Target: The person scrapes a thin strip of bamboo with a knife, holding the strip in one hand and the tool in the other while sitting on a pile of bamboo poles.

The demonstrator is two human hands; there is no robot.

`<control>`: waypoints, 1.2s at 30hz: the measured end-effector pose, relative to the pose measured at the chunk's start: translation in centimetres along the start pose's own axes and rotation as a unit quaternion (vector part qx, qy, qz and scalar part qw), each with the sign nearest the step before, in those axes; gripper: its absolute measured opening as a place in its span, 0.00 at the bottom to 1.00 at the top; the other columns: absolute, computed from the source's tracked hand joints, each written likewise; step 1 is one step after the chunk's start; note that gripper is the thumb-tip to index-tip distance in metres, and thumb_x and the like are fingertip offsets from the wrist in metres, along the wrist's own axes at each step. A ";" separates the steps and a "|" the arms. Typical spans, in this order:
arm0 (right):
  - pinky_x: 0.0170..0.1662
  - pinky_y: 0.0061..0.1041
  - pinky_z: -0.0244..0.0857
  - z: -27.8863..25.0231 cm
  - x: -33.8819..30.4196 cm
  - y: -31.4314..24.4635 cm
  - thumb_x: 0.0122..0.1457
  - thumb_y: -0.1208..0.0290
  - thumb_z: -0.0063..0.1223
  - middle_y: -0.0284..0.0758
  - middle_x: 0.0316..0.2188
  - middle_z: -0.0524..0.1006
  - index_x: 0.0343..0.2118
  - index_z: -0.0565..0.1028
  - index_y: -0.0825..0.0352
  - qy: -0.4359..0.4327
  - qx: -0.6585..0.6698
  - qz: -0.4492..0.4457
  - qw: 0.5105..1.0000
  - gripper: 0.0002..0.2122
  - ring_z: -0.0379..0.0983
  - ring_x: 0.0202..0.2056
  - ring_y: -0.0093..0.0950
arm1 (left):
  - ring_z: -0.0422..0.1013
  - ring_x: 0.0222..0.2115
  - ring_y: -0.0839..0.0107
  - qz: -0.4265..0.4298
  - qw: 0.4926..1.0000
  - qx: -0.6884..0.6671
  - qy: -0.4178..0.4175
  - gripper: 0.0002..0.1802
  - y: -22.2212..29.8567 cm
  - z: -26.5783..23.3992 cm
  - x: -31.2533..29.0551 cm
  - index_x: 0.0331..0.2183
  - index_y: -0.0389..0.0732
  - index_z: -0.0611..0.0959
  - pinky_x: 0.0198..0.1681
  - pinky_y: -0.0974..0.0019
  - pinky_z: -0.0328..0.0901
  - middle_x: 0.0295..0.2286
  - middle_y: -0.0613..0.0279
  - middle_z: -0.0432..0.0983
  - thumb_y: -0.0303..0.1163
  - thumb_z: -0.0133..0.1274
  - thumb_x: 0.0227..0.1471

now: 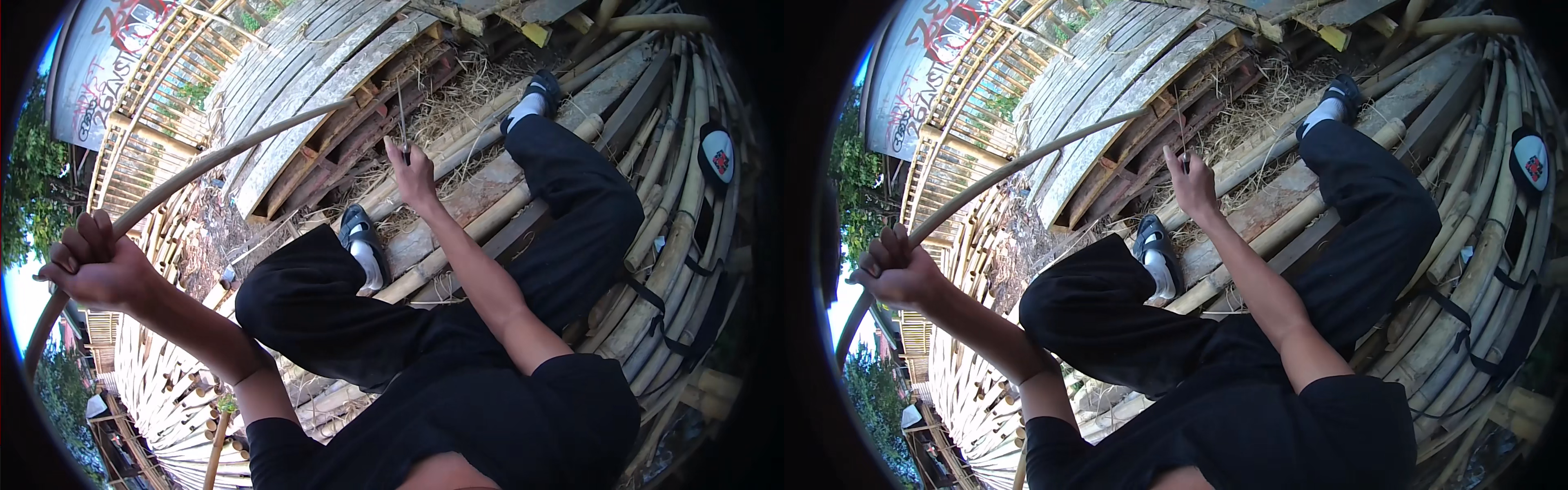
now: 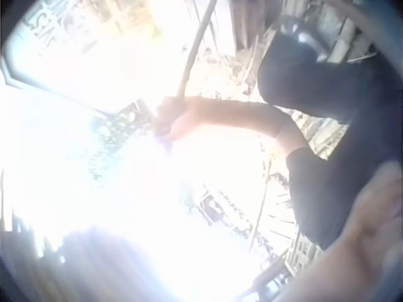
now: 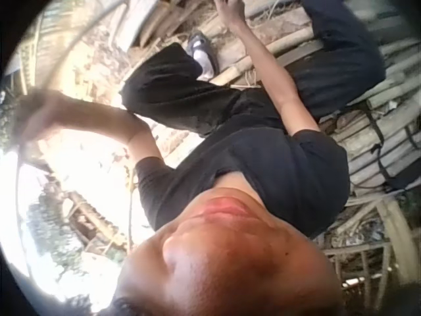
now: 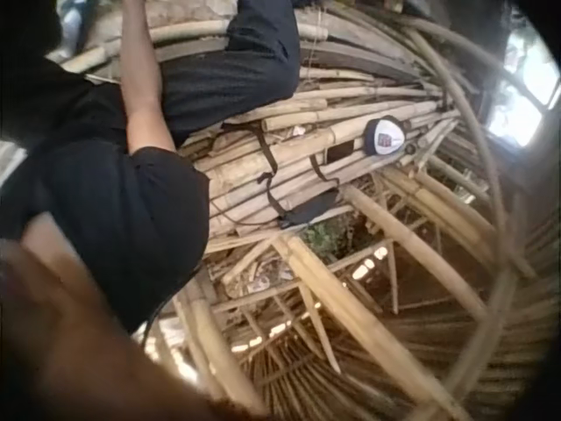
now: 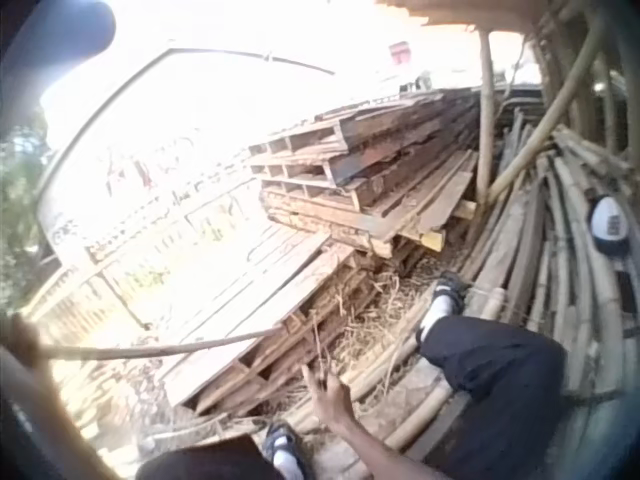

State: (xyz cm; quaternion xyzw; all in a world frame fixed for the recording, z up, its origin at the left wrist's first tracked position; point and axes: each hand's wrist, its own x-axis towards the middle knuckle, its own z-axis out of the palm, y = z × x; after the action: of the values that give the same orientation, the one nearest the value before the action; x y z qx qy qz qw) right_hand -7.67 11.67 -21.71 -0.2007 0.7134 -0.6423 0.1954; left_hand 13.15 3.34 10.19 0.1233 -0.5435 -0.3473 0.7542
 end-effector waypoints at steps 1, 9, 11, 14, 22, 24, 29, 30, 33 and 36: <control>0.29 0.34 0.62 -0.3 -0.6 -2.0 0.54 0.51 0.51 0.39 0.15 0.69 0.24 0.69 0.70 -0.033 -0.006 -0.043 0.998 0.21 0.69 0.22 0.33 | 0.36 0.13 0.78 -0.020 1.000 -0.011 -0.011 0.28 0.0 0.1 0.0 0.13 0.50 0.53 0.17 0.71 0.37 0.10 0.73 0.39 0.52 0.29 0.60; 0.31 0.35 0.65 0.5 -2.5 -10.1 0.47 0.61 0.61 0.35 0.25 0.73 0.35 0.72 0.65 -0.067 -0.014 -0.432 0.899 0.17 0.73 0.30 0.37 | 0.40 0.12 0.79 -0.108 0.982 -0.104 -0.116 0.25 2.6 0.0 0.7 0.15 0.49 0.58 0.16 0.73 0.39 0.11 0.73 0.43 0.49 0.30 0.60; 0.31 0.36 0.64 0.5 -2.1 -10.5 0.48 0.63 0.60 0.38 0.25 0.73 0.35 0.72 0.66 -0.112 -0.031 -0.414 0.903 0.15 0.73 0.29 0.39 | 0.41 0.14 0.79 -0.106 0.980 -0.127 -0.113 0.24 2.6 -0.6 1.6 0.14 0.49 0.57 0.17 0.73 0.40 0.11 0.73 0.43 0.46 0.33 0.60; 0.29 0.38 0.64 0.3 -1.1 -11.4 0.53 0.68 0.54 0.46 0.23 0.72 0.33 0.70 0.69 -0.120 -0.052 -0.428 0.894 0.10 0.71 0.28 0.45 | 0.48 0.16 0.77 -0.113 0.935 -0.227 -0.246 0.21 0.2 -2.9 4.0 0.17 0.46 0.63 0.20 0.72 0.49 0.14 0.70 0.50 0.45 0.39 0.59; 0.29 0.43 0.63 -3.3 5.7 -12.8 0.56 0.64 0.50 0.47 0.22 0.73 0.30 0.70 0.68 -0.112 -0.290 -0.395 0.864 0.11 0.70 0.28 0.48 | 0.68 0.24 0.73 -0.212 0.871 0.252 -0.364 0.26 -2.3 -5.8 -5.3 0.37 0.33 0.78 0.34 0.69 0.62 0.24 0.61 0.72 0.49 0.42 0.56; 0.29 0.43 0.64 -4.0 7.1 -12.6 0.56 0.62 0.49 0.48 0.21 0.73 0.31 0.71 0.67 -0.134 -0.337 -0.378 0.852 0.12 0.71 0.28 0.48 | 0.69 0.23 0.69 -0.173 0.898 0.106 -0.390 0.15 0.2 -2.5 -9.0 0.29 0.30 0.80 0.29 0.71 0.63 0.23 0.58 0.70 0.35 0.54 0.47; 0.29 0.41 0.65 -7.5 8.6 -11.8 0.57 0.61 0.47 0.46 0.20 0.73 0.31 0.71 0.66 -0.135 -0.471 -0.362 0.793 0.12 0.71 0.27 0.46 | 0.66 0.21 0.70 0.020 0.835 -0.044 -0.548 0.13 4.0 1.0 -8.9 0.33 0.45 0.75 0.19 0.73 0.64 0.28 0.53 0.63 0.29 0.59 0.42; 0.29 0.41 0.65 -7.7 8.5 -11.7 0.57 0.61 0.47 0.45 0.19 0.73 0.30 0.71 0.66 -0.133 -0.477 -0.374 0.784 0.11 0.71 0.27 0.46 | 0.63 0.18 0.73 -0.018 0.836 -0.026 -0.548 0.10 5.0 1.2 -8.8 0.28 0.44 0.73 0.17 0.74 0.60 0.22 0.59 0.60 0.30 0.58 0.43; 0.28 0.41 0.64 -9.2 8.4 -11.5 0.57 0.60 0.47 0.45 0.19 0.73 0.30 0.71 0.66 -0.135 -0.508 -0.363 0.769 0.12 0.71 0.26 0.46 | 0.63 0.18 0.71 -0.039 0.857 0.035 -0.512 0.09 6.3 2.1 -9.0 0.27 0.42 0.73 0.18 0.72 0.61 0.21 0.58 0.62 0.30 0.56 0.40; 0.29 0.41 0.64 -11.3 9.1 -10.7 0.57 0.60 0.48 0.45 0.20 0.73 0.30 0.71 0.66 -0.129 -0.531 -0.340 0.766 0.12 0.71 0.26 0.47 | 0.63 0.18 0.69 -0.027 0.869 0.083 -0.488 0.09 7.7 3.0 -9.1 0.26 0.40 0.74 0.19 0.70 0.61 0.19 0.57 0.63 0.31 0.54 0.38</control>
State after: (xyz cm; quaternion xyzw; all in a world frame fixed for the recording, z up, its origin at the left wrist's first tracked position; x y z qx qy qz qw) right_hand -21.08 15.24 -10.15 -0.5822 0.7940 -0.1537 -0.0833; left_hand 11.91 15.49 8.98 0.0149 -0.8655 -0.3369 0.3704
